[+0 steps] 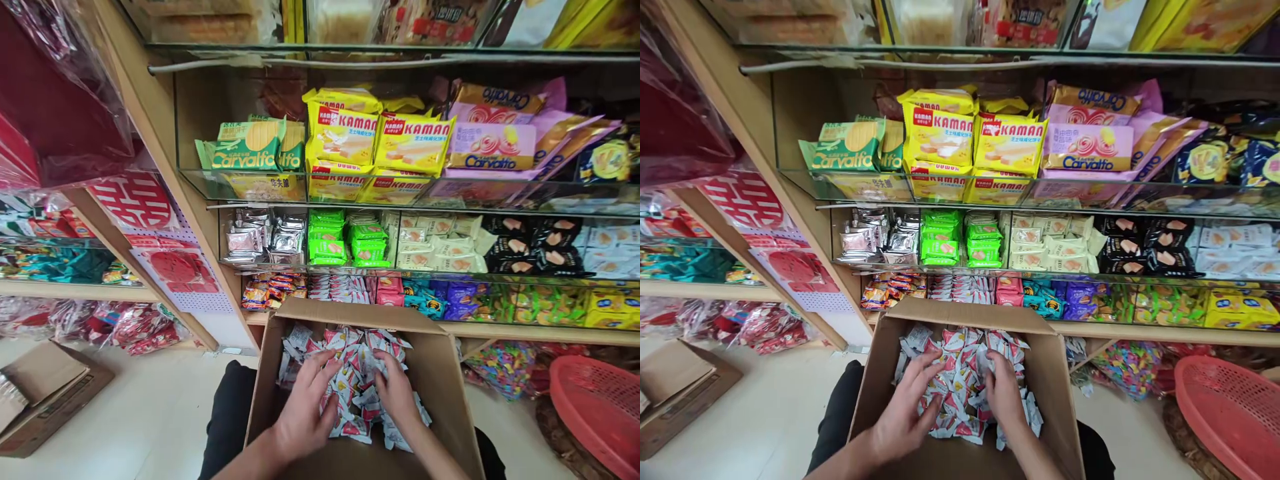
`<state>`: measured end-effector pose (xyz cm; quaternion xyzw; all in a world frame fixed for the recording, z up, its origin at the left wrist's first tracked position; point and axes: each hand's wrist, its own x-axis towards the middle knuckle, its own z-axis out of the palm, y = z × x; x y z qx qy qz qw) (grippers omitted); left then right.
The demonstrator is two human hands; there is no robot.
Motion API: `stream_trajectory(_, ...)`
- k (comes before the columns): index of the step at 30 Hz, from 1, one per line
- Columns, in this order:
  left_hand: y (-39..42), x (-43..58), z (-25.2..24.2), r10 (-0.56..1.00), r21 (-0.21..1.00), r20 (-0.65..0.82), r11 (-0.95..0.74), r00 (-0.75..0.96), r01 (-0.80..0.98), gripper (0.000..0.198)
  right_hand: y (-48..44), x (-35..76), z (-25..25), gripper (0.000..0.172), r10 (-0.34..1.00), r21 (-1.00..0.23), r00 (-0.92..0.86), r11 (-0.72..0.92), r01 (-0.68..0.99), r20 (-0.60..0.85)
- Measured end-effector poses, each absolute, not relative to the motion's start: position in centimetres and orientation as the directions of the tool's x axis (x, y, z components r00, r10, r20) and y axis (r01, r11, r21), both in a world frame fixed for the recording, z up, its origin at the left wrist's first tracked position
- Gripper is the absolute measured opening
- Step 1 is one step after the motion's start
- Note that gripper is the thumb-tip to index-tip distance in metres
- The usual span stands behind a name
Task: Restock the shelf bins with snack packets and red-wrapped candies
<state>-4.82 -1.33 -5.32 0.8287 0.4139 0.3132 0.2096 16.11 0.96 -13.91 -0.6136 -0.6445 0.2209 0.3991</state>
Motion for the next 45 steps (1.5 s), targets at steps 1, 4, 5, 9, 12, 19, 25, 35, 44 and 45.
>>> stream_trajectory(1, -1.7, -4.0, -5.9, 0.885, 0.709, 0.287, -0.453, 0.366, 0.541, 0.051, 0.1, 15.7, -12.4, 0.032, 0.975, -0.876, 0.109, 0.12, 0.468, 0.192)
stream_trajectory(4, -1.5, -2.1, -6.4, 0.984, 0.943, 0.016, -0.074, 0.177, 0.325, 0.04, -2.2, 13.9, -7.4, 0.052, 0.999, -0.999, 0.046, -0.019, -0.05, -0.021)
stream_trajectory(5, -1.3, -1.6, -6.1, 0.98, 0.974, -0.056, 0.012, 0.189, 0.226, 0.033, -2.8, 13.3, -6.1, 0.053, 0.997, -0.982, 0.019, -0.072, -0.175, -0.077)
stream_trajectory(9, -0.8, -0.5, -4.4, 0.989, 0.999, -0.034, 0.038, 0.147, -0.022, 0.023, -3.1, 11.6, -4.0, 0.034, 0.972, -0.878, 0.071, -0.17, -0.447, -0.224)
stream_trajectory(12, -0.9, -0.2, -3.8, 0.994, 0.999, 0.033, -0.033, 0.102, -0.003, 0.02, -2.6, 11.1, -4.8, 0.029, 0.937, -0.921, 0.251, -0.145, -0.36, -0.245)
stream_trajectory(19, -1.2, -0.6, -3.8, 0.994, 0.89, 0.108, -0.105, 0.018, 0.443, 0.019, -2.6, 11.4, -5.0, 0.035, 0.876, -0.923, 0.464, -0.059, 0.381, 0.136)
stream_trajectory(25, -1.3, -0.2, -3.0, 0.989, 0.925, 0.15, -0.138, -0.008, 0.354, 0.025, -3.0, 11.5, -4.4, 0.029, 0.837, -0.907, 0.487, 0.024, 0.421, 0.249)
stream_trajectory(35, -0.8, -1.4, 0.0, 0.63, 0.722, -0.537, 0.687, 0.562, -0.08, 0.044, -4.0, 15.1, -3.3, 0.007, 0.542, -0.305, -0.237, 0.725, 0.618, 0.807)
stream_trajectory(44, -1.6, -1.3, 0.0, 0.942, 0.983, -0.018, 0.078, 0.335, -0.167, 0.031, -5.4, 12.4, -2.8, 0.042, 0.973, -0.994, 0.22, 0.087, -0.072, 0.069)
stream_trajectory(45, -1.6, -1.3, -0.2, 0.946, 0.984, 0.022, 0.037, 0.323, -0.177, 0.032, -5.3, 12.3, -2.7, 0.046, 0.987, -0.982, 0.159, -0.003, -0.187, -0.034)
